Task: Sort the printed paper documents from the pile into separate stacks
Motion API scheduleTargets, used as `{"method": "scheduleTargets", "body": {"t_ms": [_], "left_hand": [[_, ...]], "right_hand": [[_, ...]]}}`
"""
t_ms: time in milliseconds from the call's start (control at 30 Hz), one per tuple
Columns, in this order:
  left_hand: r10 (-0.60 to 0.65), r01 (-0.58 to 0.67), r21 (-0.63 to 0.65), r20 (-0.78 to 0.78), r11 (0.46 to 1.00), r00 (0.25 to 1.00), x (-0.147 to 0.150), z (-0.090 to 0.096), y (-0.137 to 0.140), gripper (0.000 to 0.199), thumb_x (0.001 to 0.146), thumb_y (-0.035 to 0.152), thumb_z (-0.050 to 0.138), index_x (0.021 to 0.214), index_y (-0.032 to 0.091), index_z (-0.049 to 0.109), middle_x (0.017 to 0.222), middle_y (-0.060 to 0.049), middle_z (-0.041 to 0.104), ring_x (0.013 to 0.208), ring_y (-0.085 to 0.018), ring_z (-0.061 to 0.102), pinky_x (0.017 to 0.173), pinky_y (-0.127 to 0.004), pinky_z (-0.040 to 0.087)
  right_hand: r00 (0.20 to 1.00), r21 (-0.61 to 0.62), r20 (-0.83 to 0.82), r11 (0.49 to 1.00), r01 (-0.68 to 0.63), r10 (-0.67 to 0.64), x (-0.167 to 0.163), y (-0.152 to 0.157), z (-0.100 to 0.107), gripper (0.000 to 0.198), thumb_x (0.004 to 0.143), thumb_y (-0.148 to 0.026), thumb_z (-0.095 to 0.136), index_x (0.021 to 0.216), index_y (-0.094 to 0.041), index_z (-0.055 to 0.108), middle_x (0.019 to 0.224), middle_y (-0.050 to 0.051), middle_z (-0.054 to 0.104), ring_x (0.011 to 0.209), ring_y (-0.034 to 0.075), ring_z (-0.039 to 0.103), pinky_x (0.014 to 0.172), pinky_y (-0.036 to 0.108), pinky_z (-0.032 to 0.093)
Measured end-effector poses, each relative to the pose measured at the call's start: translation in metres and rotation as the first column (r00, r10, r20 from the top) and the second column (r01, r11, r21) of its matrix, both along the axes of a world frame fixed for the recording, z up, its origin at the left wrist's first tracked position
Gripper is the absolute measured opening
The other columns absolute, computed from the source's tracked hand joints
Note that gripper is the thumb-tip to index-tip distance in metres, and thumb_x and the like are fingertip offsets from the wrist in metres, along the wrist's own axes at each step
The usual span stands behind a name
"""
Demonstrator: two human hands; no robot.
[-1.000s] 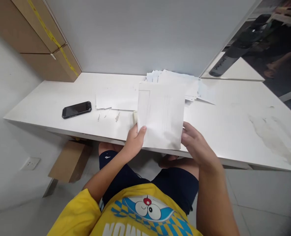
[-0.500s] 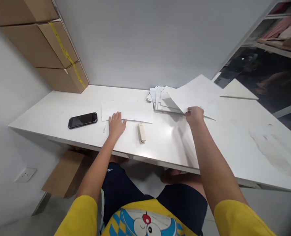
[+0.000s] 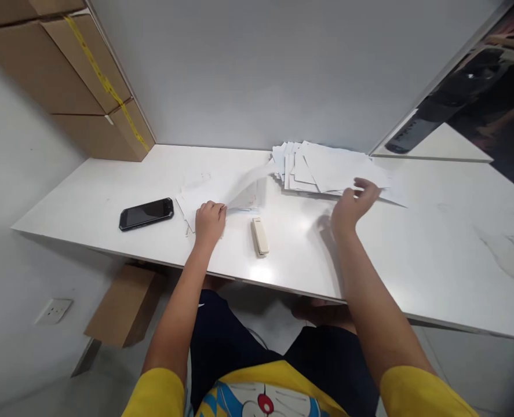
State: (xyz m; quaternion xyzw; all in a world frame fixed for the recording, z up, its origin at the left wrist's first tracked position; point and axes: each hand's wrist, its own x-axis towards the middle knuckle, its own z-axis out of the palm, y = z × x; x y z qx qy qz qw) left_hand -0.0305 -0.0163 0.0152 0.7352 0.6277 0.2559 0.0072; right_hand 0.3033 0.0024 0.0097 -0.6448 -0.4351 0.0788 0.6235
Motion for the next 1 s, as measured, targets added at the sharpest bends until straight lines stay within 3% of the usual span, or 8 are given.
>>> {"method": "scheduleTargets", "body": {"t_ms": [167,333,467,567,733,867,933,1000], "left_hand": [[-0.048,0.050,-0.027,0.057,0.998,0.997,-0.003,-0.005,0.005,0.016,0.082,0.021,0.065,0.098,0.020,0.068,0.102,-0.010,0.064,0.113,-0.030,0.054,0.100,-0.042,0.043],[-0.071,0.074,-0.011,0.166,0.997,0.984,-0.003,0.002,0.003,0.012,0.090,0.020,0.053,0.087,0.020,0.065,0.096,-0.009,0.063,0.106,-0.026,0.058,0.095,-0.039,0.047],[-0.007,-0.023,0.095,0.300,0.995,0.954,-0.004,0.009,-0.007,0.022,0.094,0.026,0.045,0.079,0.021,0.060,0.088,-0.009,0.062,0.090,-0.024,0.061,0.085,-0.035,0.048],[0.022,-0.107,0.135,0.521,0.985,0.853,-0.005,0.012,-0.016,0.029,0.093,0.043,0.048,0.081,0.020,0.060,0.082,-0.007,0.063,0.086,-0.023,0.061,0.079,-0.033,0.048],[0.006,-0.058,0.032,0.829,0.998,0.559,-0.009,0.014,-0.016,0.043,0.083,0.060,0.057,0.084,0.017,0.062,0.078,-0.004,0.066,0.079,-0.019,0.061,0.073,-0.029,0.049],[0.059,0.108,-0.148,0.813,0.983,0.579,-0.010,0.013,-0.008,0.042,0.078,0.057,0.065,0.070,0.016,0.060,0.066,-0.002,0.062,0.067,-0.016,0.056,0.062,-0.026,0.046],[0.066,0.175,-0.207,0.806,0.963,0.588,-0.009,0.012,-0.006,0.044,0.076,0.058,0.066,0.070,0.015,0.062,0.063,-0.002,0.061,0.066,-0.017,0.056,0.060,-0.026,0.045],[0.078,0.195,-0.233,0.808,0.953,0.585,-0.008,0.012,-0.005,0.045,0.075,0.059,0.066,0.070,0.014,0.063,0.062,-0.002,0.061,0.066,-0.018,0.057,0.059,-0.026,0.044]], "right_hand": [[0.983,0.003,0.082,0.987,-0.163,0.162,-0.037,-0.003,0.003,0.017,0.072,-0.020,0.043,0.081,-0.023,0.057,0.086,0.005,0.057,0.085,0.021,0.056,0.075,0.036,0.046],[0.961,-0.093,0.017,0.958,-0.273,0.275,-0.035,0.001,-0.008,0.019,0.072,-0.025,0.045,0.083,-0.022,0.061,0.088,0.004,0.063,0.083,0.021,0.057,0.077,0.037,0.047],[0.914,-0.154,-0.051,0.901,-0.406,0.403,-0.038,-0.003,-0.004,0.019,0.074,-0.034,0.050,0.085,-0.024,0.062,0.089,0.005,0.065,0.078,0.022,0.058,0.075,0.039,0.048],[0.836,-0.115,-0.061,0.828,-0.548,0.545,-0.046,-0.006,0.002,0.035,0.073,-0.045,0.061,0.103,-0.027,0.062,0.109,0.008,0.066,0.093,0.025,0.060,0.083,0.041,0.050],[0.722,-0.022,-0.178,0.731,-0.682,0.669,-0.057,-0.003,0.005,0.088,0.061,-0.070,0.071,0.135,-0.030,0.047,0.145,0.011,0.046,0.130,0.031,0.046,0.101,0.045,0.044],[0.483,0.064,-0.485,0.581,-0.812,0.729,-0.059,-0.009,0.009,0.080,0.065,-0.080,0.059,0.128,-0.031,0.055,0.129,0.007,0.062,0.123,0.030,0.055,0.095,0.043,0.049],[0.373,0.117,-0.573,0.523,-0.844,0.730,-0.059,-0.015,0.013,0.071,0.069,-0.077,0.058,0.122,-0.029,0.060,0.119,0.006,0.068,0.117,0.030,0.059,0.093,0.044,0.050],[0.324,0.117,-0.601,0.482,-0.869,0.731,-0.059,-0.021,0.016,0.063,0.068,-0.067,0.068,0.116,-0.027,0.063,0.112,0.007,0.071,0.112,0.031,0.062,0.092,0.045,0.051]]}}
